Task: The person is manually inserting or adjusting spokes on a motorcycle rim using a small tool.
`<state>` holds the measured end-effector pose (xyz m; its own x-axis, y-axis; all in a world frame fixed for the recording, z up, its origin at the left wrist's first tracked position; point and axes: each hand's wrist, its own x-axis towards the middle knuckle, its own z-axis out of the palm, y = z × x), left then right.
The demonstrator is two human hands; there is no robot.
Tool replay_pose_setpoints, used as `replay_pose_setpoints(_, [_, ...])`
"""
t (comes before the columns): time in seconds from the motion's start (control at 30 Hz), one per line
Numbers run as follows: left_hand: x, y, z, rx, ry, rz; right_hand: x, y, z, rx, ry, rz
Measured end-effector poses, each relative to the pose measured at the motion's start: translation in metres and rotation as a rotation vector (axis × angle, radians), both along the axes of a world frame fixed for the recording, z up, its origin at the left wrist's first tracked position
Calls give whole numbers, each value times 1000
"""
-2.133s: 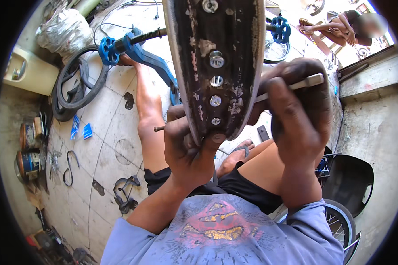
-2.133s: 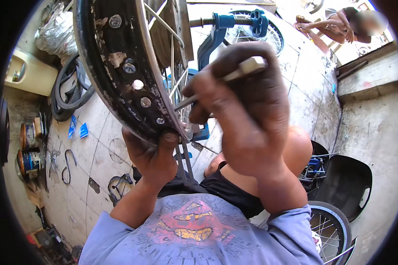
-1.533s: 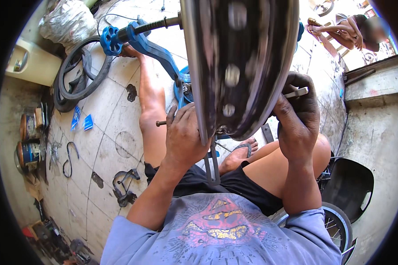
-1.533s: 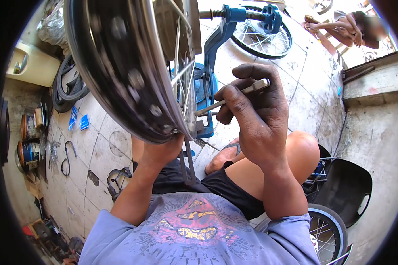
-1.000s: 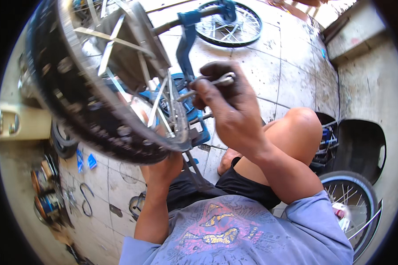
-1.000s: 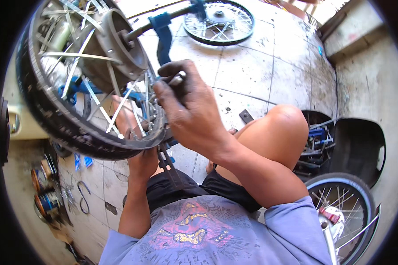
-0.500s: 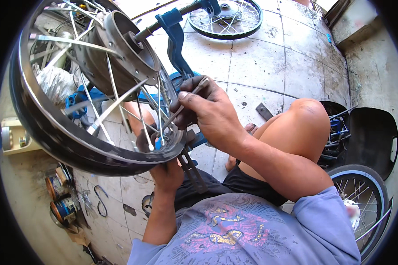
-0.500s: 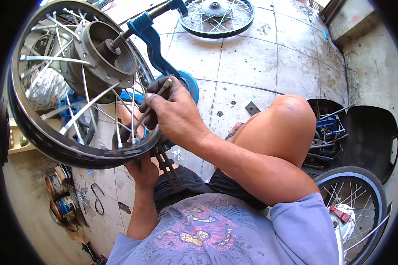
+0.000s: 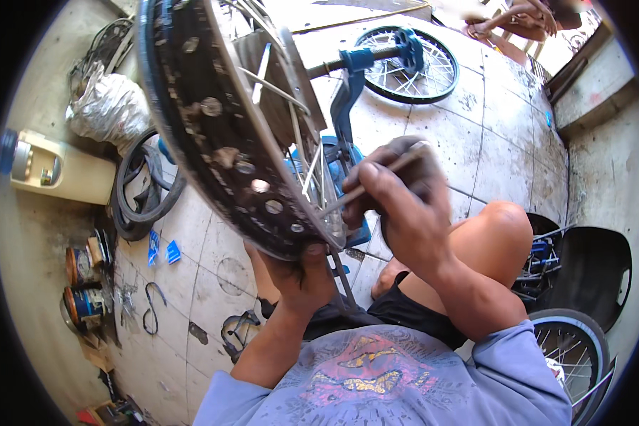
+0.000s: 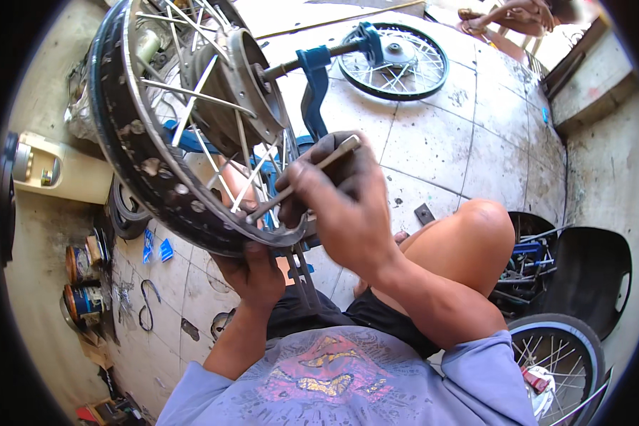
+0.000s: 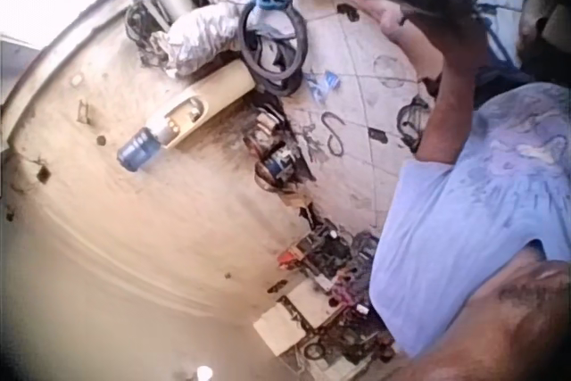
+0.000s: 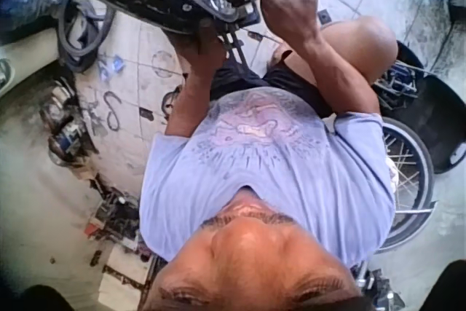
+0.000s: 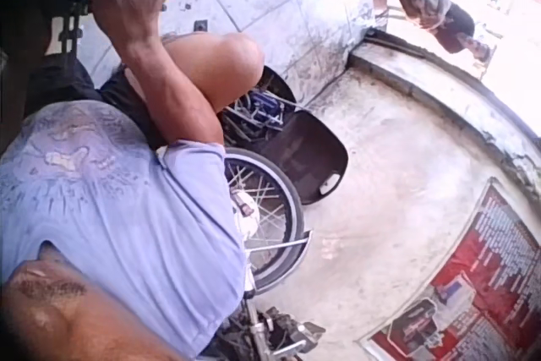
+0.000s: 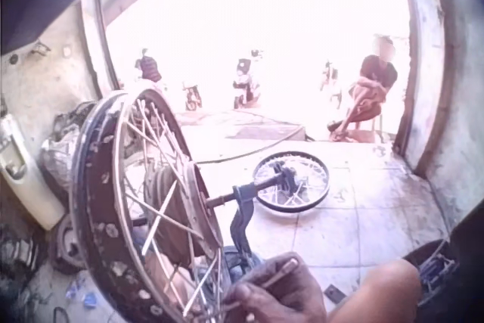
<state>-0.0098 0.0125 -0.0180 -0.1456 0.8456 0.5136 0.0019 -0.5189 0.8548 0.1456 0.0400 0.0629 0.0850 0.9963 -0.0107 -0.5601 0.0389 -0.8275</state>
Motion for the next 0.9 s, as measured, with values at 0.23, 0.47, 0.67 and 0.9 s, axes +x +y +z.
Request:
replay_pose_setpoints(0.23, [-30,-10,-11,-293,392,-153,12,-6,-10,468,-412,29])
replay_pose_setpoints(0.47, [-5,-12,-17,-382,34,-177,-17,0,-35,-171,-52,-49])
replay_pose_setpoints(0.67, [-12,-10,-17,-423,30,-254,-8,7,-48,-168,111,-206])
replay_pose_setpoints(0.9, [2,-13,-15,-431,-356,-278,-5,-4,-84,-603,413,145])
